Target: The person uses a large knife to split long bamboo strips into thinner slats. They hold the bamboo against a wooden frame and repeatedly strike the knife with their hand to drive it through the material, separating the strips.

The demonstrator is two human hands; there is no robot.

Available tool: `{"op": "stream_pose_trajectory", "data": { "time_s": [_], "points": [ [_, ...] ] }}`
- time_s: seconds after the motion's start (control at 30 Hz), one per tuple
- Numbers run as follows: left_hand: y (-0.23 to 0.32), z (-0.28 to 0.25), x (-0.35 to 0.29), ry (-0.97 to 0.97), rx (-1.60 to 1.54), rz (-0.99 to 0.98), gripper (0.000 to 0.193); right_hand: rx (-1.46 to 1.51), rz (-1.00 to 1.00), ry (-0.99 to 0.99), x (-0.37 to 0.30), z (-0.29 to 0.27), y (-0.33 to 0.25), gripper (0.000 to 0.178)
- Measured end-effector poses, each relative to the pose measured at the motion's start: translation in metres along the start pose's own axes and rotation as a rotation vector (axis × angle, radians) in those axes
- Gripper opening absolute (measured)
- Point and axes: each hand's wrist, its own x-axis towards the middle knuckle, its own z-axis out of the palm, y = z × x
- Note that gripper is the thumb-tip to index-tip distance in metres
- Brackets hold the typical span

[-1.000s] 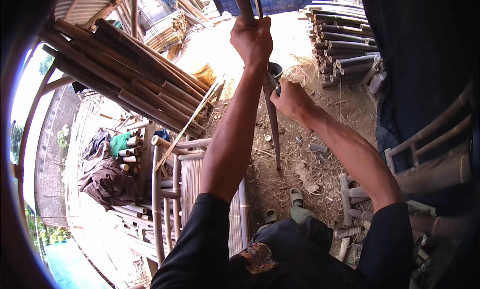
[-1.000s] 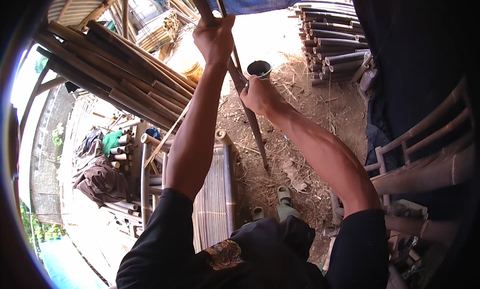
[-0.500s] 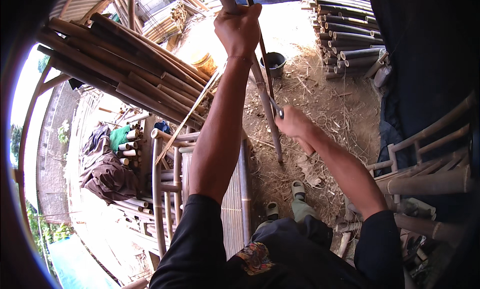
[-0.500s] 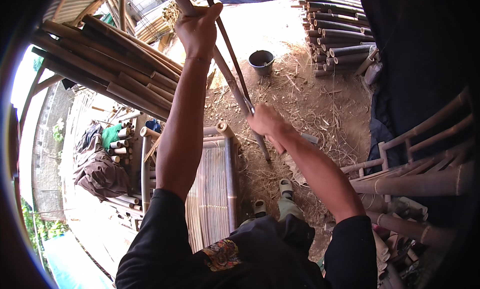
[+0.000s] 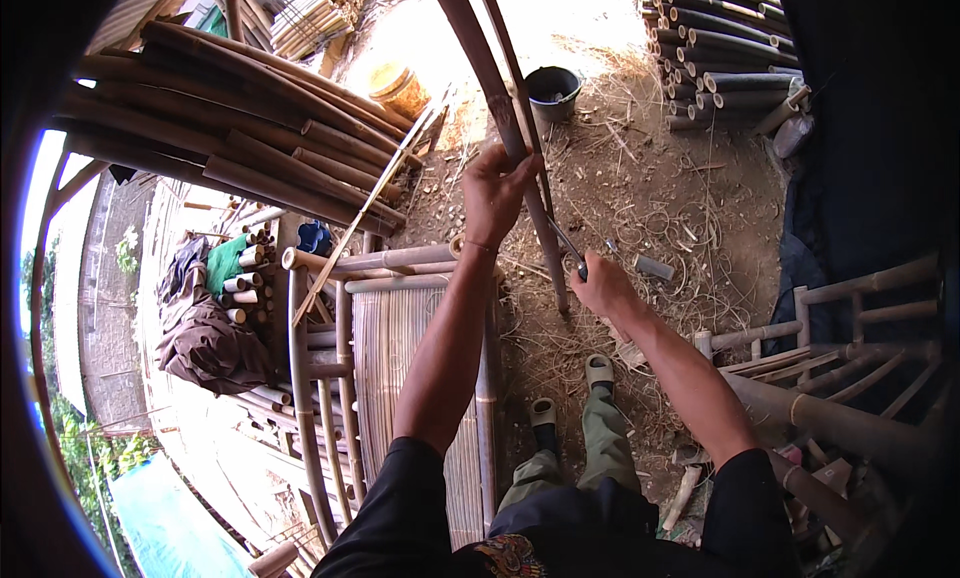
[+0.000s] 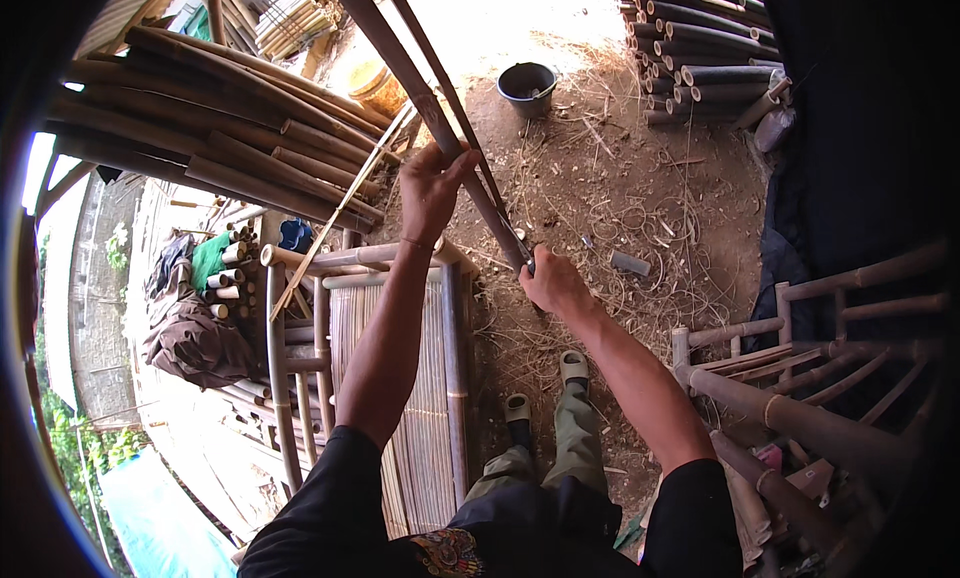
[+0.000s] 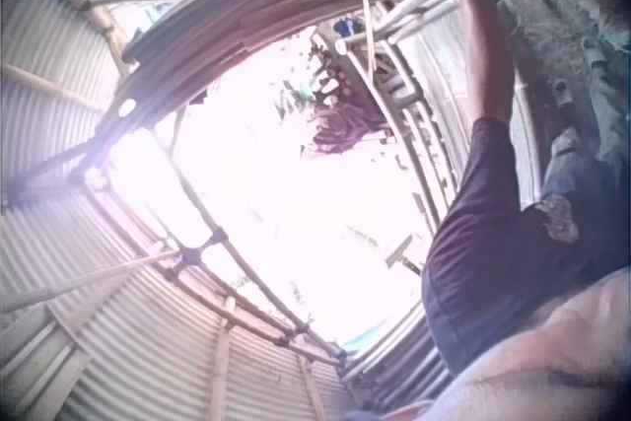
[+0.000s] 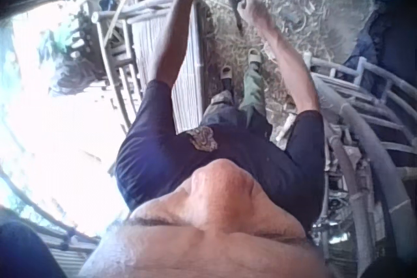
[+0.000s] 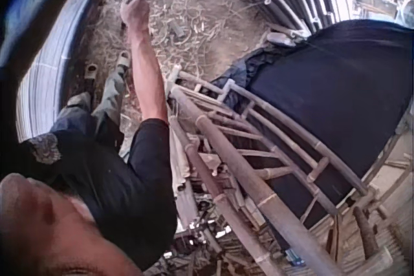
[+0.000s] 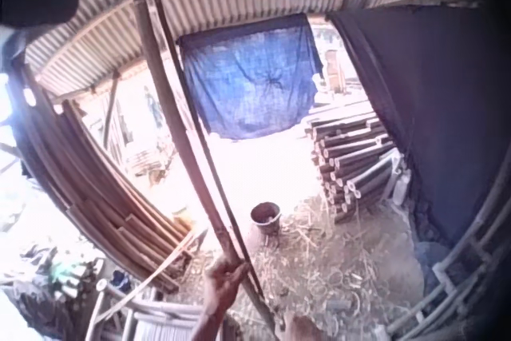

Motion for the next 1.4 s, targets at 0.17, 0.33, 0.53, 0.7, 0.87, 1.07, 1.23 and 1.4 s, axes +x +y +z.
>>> {"op": "stream_pose_trajectory", "data": {
  "time_s": [0.17,0.33,0.53,0.7,0.87,1.07,1.23,1.4],
  "points": [
    [-0.028,0.015,0.034,0.079,0.094,0.09,0.019,0.016,-0.088,0.011,0.035,-0.003,0.017,0.022],
    [-0.049,0.028,0.053,0.294,-0.053,0.153,0.015,-0.068,-0.14,0.025,0.052,-0.007,0.017,0.02],
    [-0.06,0.022,0.059,0.379,-0.07,0.203,0.008,0.165,-0.069,-0.091,0.065,-0.023,-0.016,0.029],
    [-0.064,0.024,0.07,0.458,-0.021,0.197,0.007,0.109,0.133,-0.273,0.099,0.03,0.016,0.031],
    [-0.071,0.006,0.089,0.418,0.049,0.175,0.01,-0.071,-0.005,-0.211,0.122,0.026,0.018,0.028],
    [-0.057,0.008,0.086,0.403,0.076,0.145,0.016,-0.498,-0.262,-0.011,0.126,0.021,0.035,0.017],
    [-0.054,-0.005,0.056,0.354,0.037,0.158,0.018,0.174,-0.006,-0.262,0.084,0.03,0.012,0.033],
    [-0.035,-0.018,0.022,0.286,-0.105,0.053,0.009,0.01,0.246,-0.334,0.046,0.138,0.096,0.033]
  ]
}}
